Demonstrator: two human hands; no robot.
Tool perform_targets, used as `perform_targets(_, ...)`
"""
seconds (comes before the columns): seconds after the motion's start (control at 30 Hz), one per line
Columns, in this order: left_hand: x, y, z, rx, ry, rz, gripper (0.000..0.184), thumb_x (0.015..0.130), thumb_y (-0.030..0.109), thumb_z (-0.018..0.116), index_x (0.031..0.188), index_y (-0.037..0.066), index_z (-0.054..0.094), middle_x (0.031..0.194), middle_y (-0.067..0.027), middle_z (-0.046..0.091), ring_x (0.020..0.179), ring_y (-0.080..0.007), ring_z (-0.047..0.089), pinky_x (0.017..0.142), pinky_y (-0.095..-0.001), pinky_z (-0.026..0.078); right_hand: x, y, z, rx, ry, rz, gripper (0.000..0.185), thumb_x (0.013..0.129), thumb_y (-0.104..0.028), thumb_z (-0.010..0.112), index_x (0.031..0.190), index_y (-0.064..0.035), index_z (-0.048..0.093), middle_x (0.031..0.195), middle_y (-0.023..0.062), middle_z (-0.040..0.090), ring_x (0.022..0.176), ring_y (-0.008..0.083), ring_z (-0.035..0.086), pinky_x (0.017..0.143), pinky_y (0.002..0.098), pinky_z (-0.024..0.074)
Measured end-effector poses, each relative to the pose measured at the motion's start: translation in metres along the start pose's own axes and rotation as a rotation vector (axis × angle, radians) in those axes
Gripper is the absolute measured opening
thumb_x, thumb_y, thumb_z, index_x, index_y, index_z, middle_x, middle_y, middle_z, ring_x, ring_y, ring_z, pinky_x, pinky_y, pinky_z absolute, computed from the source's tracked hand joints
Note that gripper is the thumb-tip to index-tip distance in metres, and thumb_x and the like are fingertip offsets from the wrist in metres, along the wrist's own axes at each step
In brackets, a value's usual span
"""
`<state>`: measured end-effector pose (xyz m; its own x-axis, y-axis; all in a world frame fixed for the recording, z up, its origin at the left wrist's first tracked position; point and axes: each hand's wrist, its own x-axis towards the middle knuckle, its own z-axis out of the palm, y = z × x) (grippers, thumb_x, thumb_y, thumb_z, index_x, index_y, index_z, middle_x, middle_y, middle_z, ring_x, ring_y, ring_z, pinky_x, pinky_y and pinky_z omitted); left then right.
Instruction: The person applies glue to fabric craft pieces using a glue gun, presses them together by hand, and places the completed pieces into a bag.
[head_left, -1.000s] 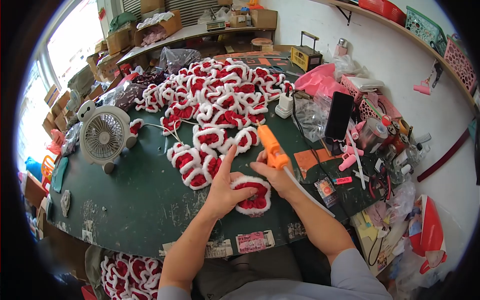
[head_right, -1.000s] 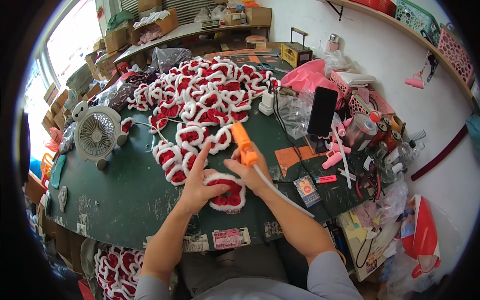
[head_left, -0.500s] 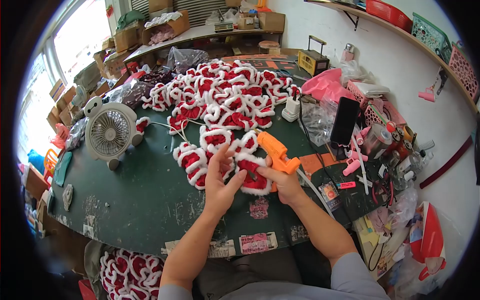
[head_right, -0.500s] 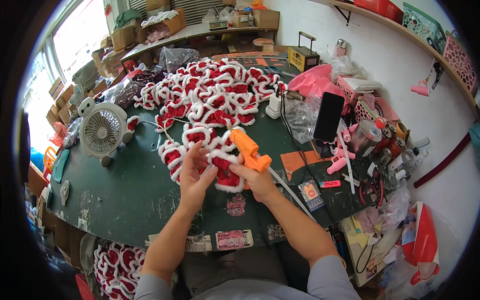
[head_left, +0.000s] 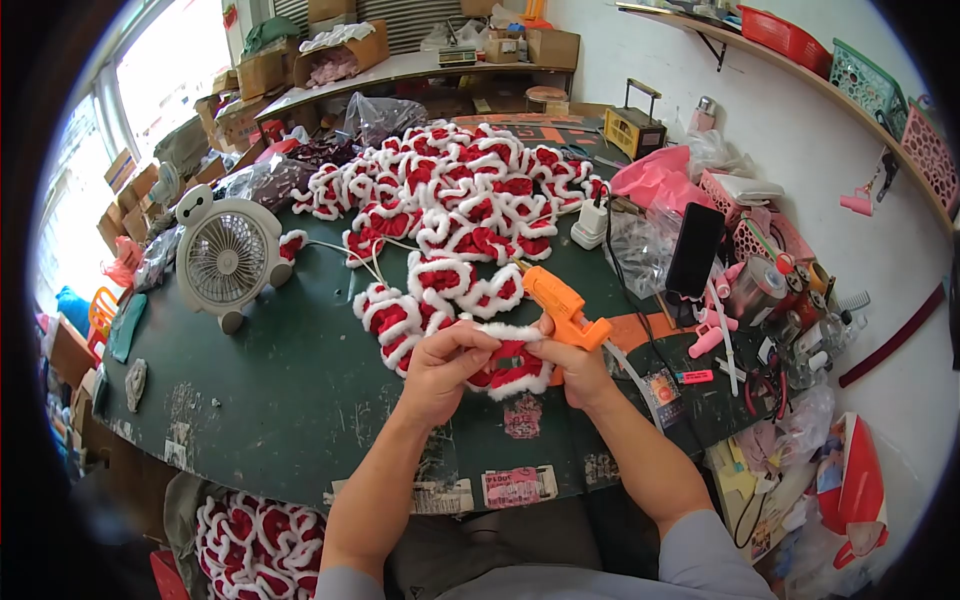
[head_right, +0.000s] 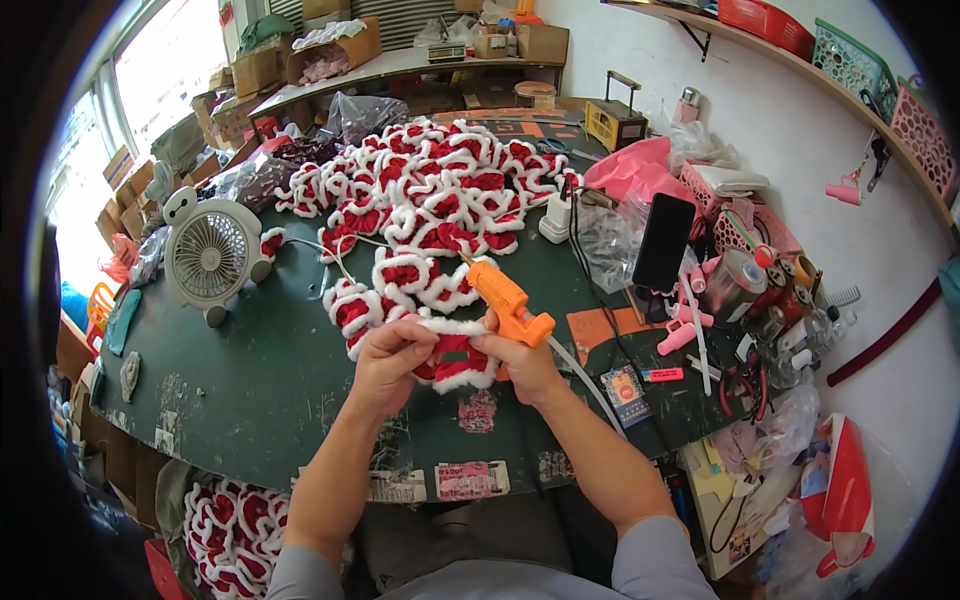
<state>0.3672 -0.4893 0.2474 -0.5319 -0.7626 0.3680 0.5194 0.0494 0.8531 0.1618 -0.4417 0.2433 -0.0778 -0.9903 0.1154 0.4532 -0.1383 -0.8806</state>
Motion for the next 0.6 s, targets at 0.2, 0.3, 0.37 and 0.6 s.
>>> perform_targets(0.2, -0.003, 0.017, 0.013, 0.036, 0.074, -0.16, 0.033, 0.089, -0.007, 0.065, 0.121, -0.001, 0.063, 0.107, -0.0079, 0.068, 0.097, -0.0138, 0.067, 0.085, -0.0276, 0.054, -0.001, -0.002, -0.001, -0.007, 0.0, 0.017, 0.026, 0.08, 0.003, 0.071, 0.096, -0.0096, 0.055, 0.091, -0.0012, 0.058, 0.083, 0.0095, 0.06, 0.073, 0.0249, 0.0483)
perform_targets(0.3, -0.004, 0.017, 0.012, 0.054, 0.07, -0.17, 0.036, 0.088, -0.008, 0.065, 0.123, -0.001, 0.062, 0.112, -0.0089, 0.068, 0.099, -0.0141, 0.067, 0.085, -0.0269, 0.055, -0.001, -0.002, -0.002, -0.032, 0.017, 0.023, 0.022, 0.081, 0.004, 0.067, 0.094, -0.0092, 0.055, 0.093, 0.0013, 0.061, 0.085, 0.0123, 0.062, 0.076, 0.0269, 0.0497)
perform_targets(0.37, -0.003, 0.017, 0.012, 0.061, 0.061, -0.164, 0.036, 0.088, -0.008, 0.066, 0.123, -0.001, 0.062, 0.113, -0.0089, 0.068, 0.099, -0.0141, 0.067, 0.086, -0.0272, 0.055, -0.001, -0.001, -0.003, -0.036, 0.003, 0.022, 0.022, 0.081, 0.003, 0.068, 0.094, -0.0095, 0.055, 0.093, 0.0013, 0.061, 0.085, 0.0121, 0.062, 0.075, 0.0265, 0.0492)
perform_targets(0.6, -0.002, 0.023, 0.01, 0.118, 0.121, -0.186, 0.038, 0.085, -0.01, 0.067, 0.122, -0.002, 0.063, 0.113, -0.0103, 0.069, 0.102, -0.0152, 0.067, 0.089, -0.0293, 0.056, 0.001, -0.007, -0.002, -0.06, -0.023, 0.0, 0.013, 0.085, -0.003, 0.067, 0.088, -0.0087, 0.056, 0.097, 0.0041, 0.062, 0.088, 0.0131, 0.06, 0.078, 0.0284, 0.0475)
